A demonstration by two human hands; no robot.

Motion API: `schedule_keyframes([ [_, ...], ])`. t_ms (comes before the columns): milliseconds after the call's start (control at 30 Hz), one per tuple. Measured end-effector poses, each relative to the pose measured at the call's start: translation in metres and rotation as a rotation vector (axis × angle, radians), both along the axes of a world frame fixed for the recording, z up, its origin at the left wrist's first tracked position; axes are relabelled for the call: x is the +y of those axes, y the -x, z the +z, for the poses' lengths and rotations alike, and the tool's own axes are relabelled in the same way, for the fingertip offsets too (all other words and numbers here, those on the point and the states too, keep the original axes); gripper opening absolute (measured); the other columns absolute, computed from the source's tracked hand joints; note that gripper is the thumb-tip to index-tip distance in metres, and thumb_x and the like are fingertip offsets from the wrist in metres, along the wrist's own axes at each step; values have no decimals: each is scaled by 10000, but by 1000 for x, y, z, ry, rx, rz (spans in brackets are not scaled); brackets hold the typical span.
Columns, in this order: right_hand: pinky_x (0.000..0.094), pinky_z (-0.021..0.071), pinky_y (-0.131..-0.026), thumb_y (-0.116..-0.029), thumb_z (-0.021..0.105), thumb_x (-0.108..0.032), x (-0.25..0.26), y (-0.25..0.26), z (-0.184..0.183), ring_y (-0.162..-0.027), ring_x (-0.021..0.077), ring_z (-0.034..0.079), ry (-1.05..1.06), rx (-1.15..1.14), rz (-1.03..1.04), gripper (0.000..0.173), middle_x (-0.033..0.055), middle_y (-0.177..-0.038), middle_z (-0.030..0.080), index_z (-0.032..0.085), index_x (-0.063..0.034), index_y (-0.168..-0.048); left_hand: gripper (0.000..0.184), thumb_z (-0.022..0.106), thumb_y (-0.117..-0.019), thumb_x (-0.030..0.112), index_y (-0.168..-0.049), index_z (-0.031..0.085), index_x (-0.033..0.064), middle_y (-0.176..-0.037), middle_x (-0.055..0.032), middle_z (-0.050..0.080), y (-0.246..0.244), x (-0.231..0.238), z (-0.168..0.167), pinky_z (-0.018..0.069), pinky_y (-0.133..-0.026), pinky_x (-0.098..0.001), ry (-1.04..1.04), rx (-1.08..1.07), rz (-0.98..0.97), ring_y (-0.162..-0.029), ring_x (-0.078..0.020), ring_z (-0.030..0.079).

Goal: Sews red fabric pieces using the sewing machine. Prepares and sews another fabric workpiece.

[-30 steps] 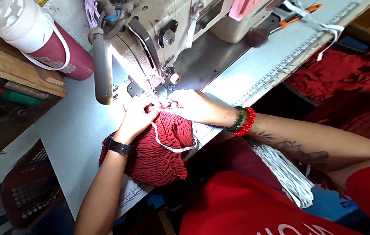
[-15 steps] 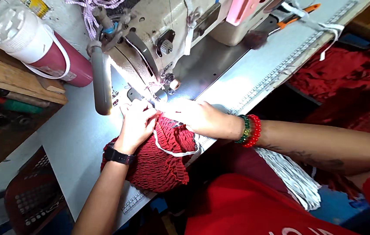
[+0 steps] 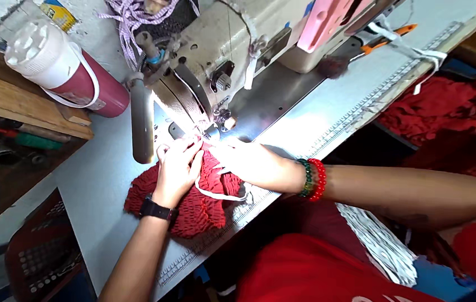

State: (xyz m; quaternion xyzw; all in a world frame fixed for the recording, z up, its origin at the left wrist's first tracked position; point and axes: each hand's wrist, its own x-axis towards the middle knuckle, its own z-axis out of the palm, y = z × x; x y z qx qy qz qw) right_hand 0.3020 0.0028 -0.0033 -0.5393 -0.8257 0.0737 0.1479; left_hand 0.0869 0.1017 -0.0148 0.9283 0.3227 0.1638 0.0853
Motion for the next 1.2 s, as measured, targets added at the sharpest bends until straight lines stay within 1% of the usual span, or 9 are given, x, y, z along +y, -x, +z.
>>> schedule_keyframes([
  [233, 391, 554, -602, -962, 592, -31, 11, 7, -1, -959, 320, 669, 3, -81, -39, 246, 154, -1274, 638, 683, -15, -1190, 280, 558, -1008, 249, -977, 798, 106, -1008, -60, 766, -12, 31, 2, 480, -995, -510, 51, -77, 27, -1066, -225, 690],
  [333, 408, 572, -635, -993, 543, -30, 12, 14, 1, -1028, 346, 667, 80, -71, -79, 276, 175, -1315, 616, 644, 1, -1248, 282, 617, -964, 299, -874, 784, 91, -893, -79, 754, -18, 38, 5, 472, -985, -530, 102, -52, 119, -953, -234, 711],
  [400, 405, 575, -646, -970, 539, 10, 11, 17, 1, -1033, 343, 665, 94, -41, -103, 292, 184, -1305, 613, 652, 17, -1239, 283, 675, -932, 334, -939, 762, 64, -952, -125, 743, -24, 44, 3, 417, -1001, -579, 137, -22, 174, -994, -276, 693],
  [433, 402, 576, -644, -962, 545, 20, 12, 18, 0, -1024, 341, 668, 83, -34, -109, 261, 187, -1273, 622, 663, 22, -1195, 352, 702, -920, 366, -1063, 735, 45, -1067, -160, 725, -27, 46, 2, 399, -1030, -602, 173, -10, 209, -1094, -310, 662],
  [533, 391, 571, -642, -937, 591, 19, 14, 18, -4, -983, 322, 661, 70, -79, -118, 229, 169, -1217, 622, 664, 13, -1155, 486, 760, -897, 333, -1260, 658, 28, -1257, -166, 670, -30, 49, 0, 373, -1142, -543, 331, -84, 275, -1260, -271, 590],
  [667, 399, 575, -658, -957, 555, 34, 18, 14, -1, -1024, 342, 661, 68, -78, -75, 260, 192, -1234, 634, 669, 34, -1190, 420, 737, -915, 140, -1285, 595, 1, -1192, -121, 645, -33, 46, -3, 508, -1022, -349, 587, -333, 314, -1142, -150, 621],
  [800, 387, 572, -655, -961, 563, 15, 18, 13, -4, -986, 318, 670, 11, -69, -79, 250, 163, -1152, 657, 669, 14, -1187, 291, 727, -912, 283, -1020, 731, 12, -988, -168, 725, -25, 47, -9, 528, -927, -518, 217, -61, 283, -1008, -290, 695],
  [900, 393, 576, -629, -942, 571, 29, 16, 12, -11, -964, 323, 678, -17, -38, -98, 298, 161, -1201, 650, 655, -1, -1226, 222, 701, -938, 252, -887, 729, 37, -891, -136, 716, -23, 46, -6, 535, -895, -506, 153, -39, 191, -930, -274, 698],
  [1200, 400, 587, -683, -935, 583, 4, 8, 16, -9, -998, 315, 681, -44, 62, -80, 357, 128, -1177, 688, 654, -35, -1283, 197, 663, -954, 222, -929, 738, 41, -981, -134, 723, -16, 55, -1, 515, -978, -485, 84, -60, 41, -1048, -290, 679],
])
